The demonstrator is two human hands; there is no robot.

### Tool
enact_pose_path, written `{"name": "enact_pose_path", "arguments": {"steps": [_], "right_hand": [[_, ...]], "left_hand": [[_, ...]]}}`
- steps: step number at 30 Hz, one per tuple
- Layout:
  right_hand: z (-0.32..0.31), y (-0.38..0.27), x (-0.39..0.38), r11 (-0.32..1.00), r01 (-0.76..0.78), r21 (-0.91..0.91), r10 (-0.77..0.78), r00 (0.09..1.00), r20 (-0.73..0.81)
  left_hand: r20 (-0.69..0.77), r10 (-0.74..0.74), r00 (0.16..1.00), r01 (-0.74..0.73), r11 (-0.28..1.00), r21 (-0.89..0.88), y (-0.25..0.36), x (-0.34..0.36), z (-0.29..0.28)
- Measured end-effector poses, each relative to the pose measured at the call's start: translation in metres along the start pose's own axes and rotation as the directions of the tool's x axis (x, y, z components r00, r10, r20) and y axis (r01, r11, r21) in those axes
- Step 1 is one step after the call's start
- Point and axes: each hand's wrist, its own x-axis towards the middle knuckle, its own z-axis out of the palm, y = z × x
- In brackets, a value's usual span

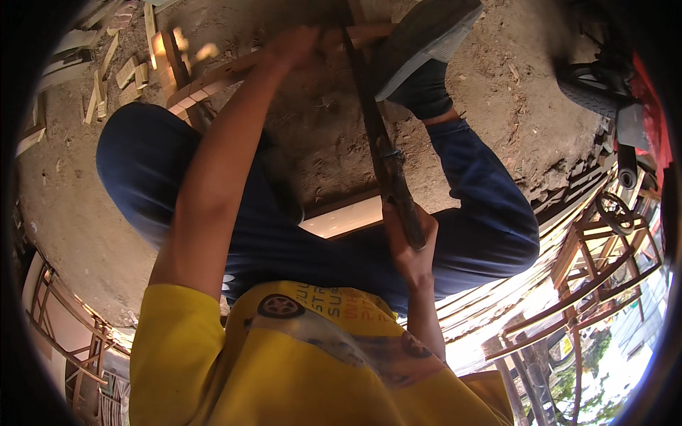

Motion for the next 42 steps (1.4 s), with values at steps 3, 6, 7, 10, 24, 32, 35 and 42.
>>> {"name": "enact_pose_path", "arguments": {"steps": [3, 6, 7, 10, 24, 32, 35, 42], "right_hand": [[0.002, 0.000, -0.001, 1.000, -0.005, -0.022, 0.004, 0.999, -0.040], [-0.003, 0.007, -0.004, 0.994, 0.012, -0.112, -0.007, 0.999, 0.044], [-0.003, 0.006, -0.005, 0.994, 0.011, -0.106, -0.008, 1.000, 0.030], [-0.001, 0.006, -0.008, 0.994, 0.013, -0.109, -0.014, 1.000, -0.004], [0.003, 0.016, 0.004, 0.994, 0.034, -0.103, -0.028, 0.998, 0.057], [0.019, 0.016, 0.015, 0.998, 0.059, -0.034, -0.060, 0.998, -0.023], [0.023, 0.008, 0.000, 0.999, -0.037, 0.028, 0.036, 0.999, 0.032], [0.005, 0.003, -0.028, 0.999, 0.032, -0.011, -0.031, 0.999, 0.032]], "left_hand": [[-0.044, 0.031, 0.999, -0.030, 0.999, 0.029, 0.000, 0.000, 0.000], [-0.067, 0.019, 0.998, -0.022, 0.999, -0.038, -0.002, -0.002, 0.004], [-0.079, 0.018, 0.997, -0.022, 0.999, -0.041, -0.003, -0.002, 0.005], [-0.106, 0.027, 0.994, -0.034, 0.997, -0.066, -0.002, -0.004, 0.004], [-0.045, 0.015, 0.999, -0.021, 0.991, -0.130, -0.008, 0.004, 0.009], [0.037, 0.011, 0.999, -0.006, 0.992, -0.127, 0.001, 0.008, -0.007], [-0.160, 0.060, 0.985, -0.091, 0.976, -0.196, -0.001, -0.008, 0.014], [-0.011, 0.061, 0.998, -0.062, 0.974, -0.217, -0.003, 0.005, -0.008]]}}
